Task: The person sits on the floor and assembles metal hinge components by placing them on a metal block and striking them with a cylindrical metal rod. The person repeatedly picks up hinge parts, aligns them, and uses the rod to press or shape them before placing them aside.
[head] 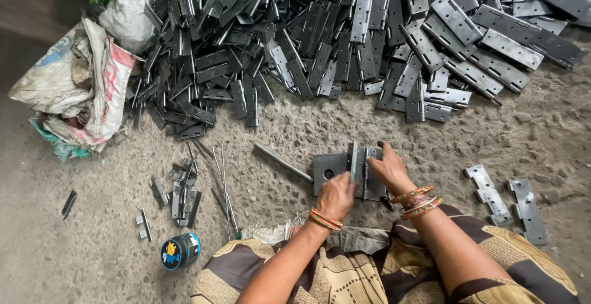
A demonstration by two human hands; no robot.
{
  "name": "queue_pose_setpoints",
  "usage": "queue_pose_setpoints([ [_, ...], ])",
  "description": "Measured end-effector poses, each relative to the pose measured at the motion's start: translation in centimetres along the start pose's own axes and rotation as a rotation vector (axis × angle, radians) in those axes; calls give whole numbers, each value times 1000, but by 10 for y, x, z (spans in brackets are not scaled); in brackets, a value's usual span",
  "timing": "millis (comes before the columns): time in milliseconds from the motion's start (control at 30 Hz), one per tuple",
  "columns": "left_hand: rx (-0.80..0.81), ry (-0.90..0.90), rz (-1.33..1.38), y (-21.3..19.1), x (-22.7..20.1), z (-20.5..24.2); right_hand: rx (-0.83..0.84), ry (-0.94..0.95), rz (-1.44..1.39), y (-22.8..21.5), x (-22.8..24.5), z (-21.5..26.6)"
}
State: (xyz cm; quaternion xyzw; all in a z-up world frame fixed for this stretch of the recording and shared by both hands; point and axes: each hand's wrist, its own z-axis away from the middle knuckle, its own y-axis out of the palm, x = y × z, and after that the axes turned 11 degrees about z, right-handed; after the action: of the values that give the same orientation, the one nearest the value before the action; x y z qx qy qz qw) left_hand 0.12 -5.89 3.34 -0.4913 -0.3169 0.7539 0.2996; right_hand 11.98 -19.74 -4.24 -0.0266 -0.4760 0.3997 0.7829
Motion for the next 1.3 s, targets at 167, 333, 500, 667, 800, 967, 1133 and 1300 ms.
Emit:
queue_pose_setpoints([
  [167,-117,234,-52,5,-23,3,-23,-95,-11,8,-7,0],
  [333,-155,139,-2,-7,24,-35,-33,-56,-11,-1,4,10],
  [500,-359,73,20,-32,91,-133,-136,-87,11,-8,13,13],
  [667,-607,-165,28,-57,125,-242,-186,-176,18,-6,11,8],
  [800,-665,-339,7,-62,109,-280,-172,-143,9,-10,12,6],
  [967,-721,-385,67,-75,90,-279,-137,-101,-26,-14,18,7],
  [1133,-530,-424,16,-103,127,-260,-199,-201,-17,-17,23,10],
  [1300,-228,-484,579,-93,188,-202,-154,-154,-8,-18,30,14],
])
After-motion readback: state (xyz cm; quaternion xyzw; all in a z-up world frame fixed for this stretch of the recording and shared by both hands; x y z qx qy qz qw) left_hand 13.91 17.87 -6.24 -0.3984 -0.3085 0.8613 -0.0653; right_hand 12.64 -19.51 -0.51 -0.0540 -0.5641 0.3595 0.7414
